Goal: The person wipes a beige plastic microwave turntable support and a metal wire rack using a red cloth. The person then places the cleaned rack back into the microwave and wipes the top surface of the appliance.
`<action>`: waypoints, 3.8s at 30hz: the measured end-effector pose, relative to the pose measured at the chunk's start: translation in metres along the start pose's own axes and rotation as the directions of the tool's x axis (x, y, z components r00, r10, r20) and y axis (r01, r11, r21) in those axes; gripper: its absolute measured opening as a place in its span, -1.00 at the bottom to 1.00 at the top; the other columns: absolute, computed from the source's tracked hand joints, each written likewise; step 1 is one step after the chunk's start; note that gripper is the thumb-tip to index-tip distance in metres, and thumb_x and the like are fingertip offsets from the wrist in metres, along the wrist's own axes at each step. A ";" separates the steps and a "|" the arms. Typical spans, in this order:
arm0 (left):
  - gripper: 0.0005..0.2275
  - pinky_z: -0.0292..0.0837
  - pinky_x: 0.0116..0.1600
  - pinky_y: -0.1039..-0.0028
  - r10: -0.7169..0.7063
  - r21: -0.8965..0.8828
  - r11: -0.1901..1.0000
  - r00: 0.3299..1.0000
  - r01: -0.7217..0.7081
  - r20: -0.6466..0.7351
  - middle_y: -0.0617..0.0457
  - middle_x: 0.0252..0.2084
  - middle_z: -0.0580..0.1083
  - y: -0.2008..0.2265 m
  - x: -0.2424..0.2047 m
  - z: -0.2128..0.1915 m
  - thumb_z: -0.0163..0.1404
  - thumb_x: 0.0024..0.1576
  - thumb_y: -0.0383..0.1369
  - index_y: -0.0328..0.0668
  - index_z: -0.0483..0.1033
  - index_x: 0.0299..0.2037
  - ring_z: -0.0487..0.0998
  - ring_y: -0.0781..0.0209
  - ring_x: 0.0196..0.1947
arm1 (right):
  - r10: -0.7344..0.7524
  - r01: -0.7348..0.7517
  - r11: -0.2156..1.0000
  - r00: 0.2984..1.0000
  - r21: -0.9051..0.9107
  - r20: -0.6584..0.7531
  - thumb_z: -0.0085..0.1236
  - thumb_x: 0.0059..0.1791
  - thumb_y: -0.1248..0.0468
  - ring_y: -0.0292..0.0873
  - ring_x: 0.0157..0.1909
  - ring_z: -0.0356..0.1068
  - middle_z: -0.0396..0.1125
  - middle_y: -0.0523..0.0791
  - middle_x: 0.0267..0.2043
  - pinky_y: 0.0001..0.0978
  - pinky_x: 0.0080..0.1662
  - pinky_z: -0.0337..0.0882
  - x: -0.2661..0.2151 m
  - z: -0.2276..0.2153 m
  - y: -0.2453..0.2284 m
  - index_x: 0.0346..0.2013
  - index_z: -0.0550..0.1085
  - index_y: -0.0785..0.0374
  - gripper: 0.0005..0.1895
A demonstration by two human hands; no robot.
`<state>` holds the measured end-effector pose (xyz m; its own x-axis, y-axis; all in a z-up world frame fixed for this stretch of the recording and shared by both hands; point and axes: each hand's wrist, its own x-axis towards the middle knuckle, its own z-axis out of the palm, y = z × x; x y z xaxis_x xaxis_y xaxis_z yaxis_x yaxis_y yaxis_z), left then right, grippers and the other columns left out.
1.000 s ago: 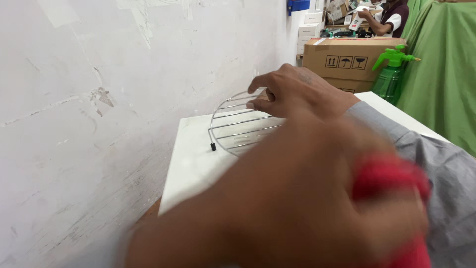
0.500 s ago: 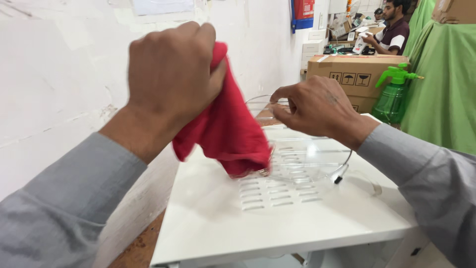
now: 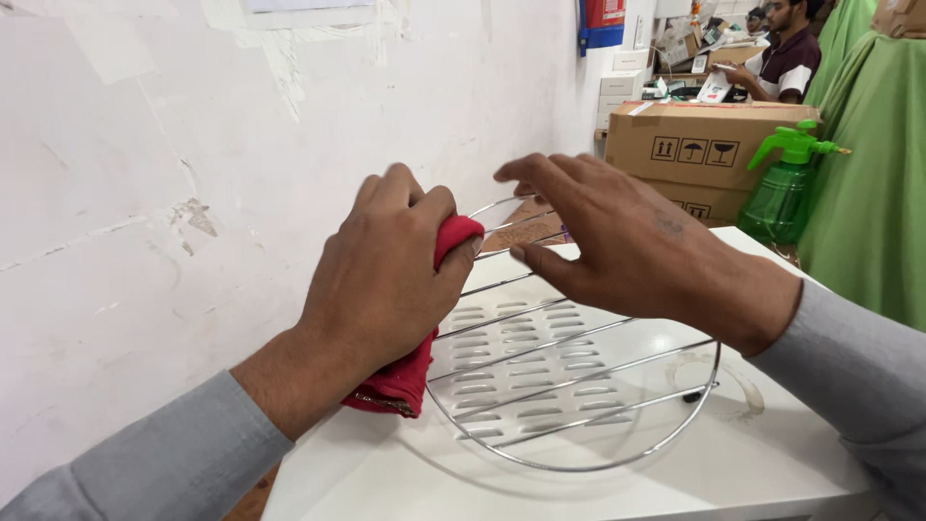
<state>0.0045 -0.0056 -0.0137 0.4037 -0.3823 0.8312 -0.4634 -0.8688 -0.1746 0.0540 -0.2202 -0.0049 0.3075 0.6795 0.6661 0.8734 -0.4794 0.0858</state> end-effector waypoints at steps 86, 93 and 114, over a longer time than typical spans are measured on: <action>-0.65 0.48 -0.22 0.14 -0.108 -0.197 0.946 0.825 0.256 0.554 -0.11 -0.24 0.48 0.085 -0.060 0.002 0.10 0.15 -0.10 -0.24 0.45 -0.08 0.60 -0.06 -0.31 | 0.062 -0.441 0.700 0.821 0.561 0.567 0.16 0.04 0.28 -0.37 -0.45 0.55 0.56 -0.14 -0.47 -0.50 -0.37 0.46 -0.069 0.031 0.025 -0.08 0.62 0.28 -0.78; -0.73 0.46 -0.33 0.30 -0.061 -0.373 0.873 0.830 0.313 0.554 -0.01 -0.25 0.38 0.086 -0.120 -0.014 0.01 0.23 -0.15 -0.10 0.50 0.02 0.51 0.11 -0.34 | 0.040 -0.477 0.665 0.790 0.574 0.611 0.23 0.05 0.20 -0.35 -0.42 0.48 0.52 -0.17 -0.50 -0.46 -0.32 0.49 -0.072 0.028 0.009 -0.27 0.61 0.33 -0.79; -0.67 0.46 -0.11 0.24 -0.065 -0.301 0.879 0.719 0.369 0.692 -0.02 -0.10 0.41 0.045 -0.116 -0.013 -0.11 0.27 -0.24 -0.15 0.46 0.19 0.57 0.06 -0.16 | 0.577 -0.661 0.750 0.656 0.003 0.486 0.22 0.00 -0.01 -0.28 -0.46 0.37 0.46 -0.15 -0.49 -0.34 -0.33 0.34 -0.051 0.034 -0.005 -0.20 0.69 0.07 -0.72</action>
<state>-0.0730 0.0037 -0.1108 0.8664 -0.4357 0.2440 -0.4955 -0.8106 0.3120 0.0472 -0.2332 -0.0646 0.8894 0.4393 0.1264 0.4526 -0.8075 -0.3783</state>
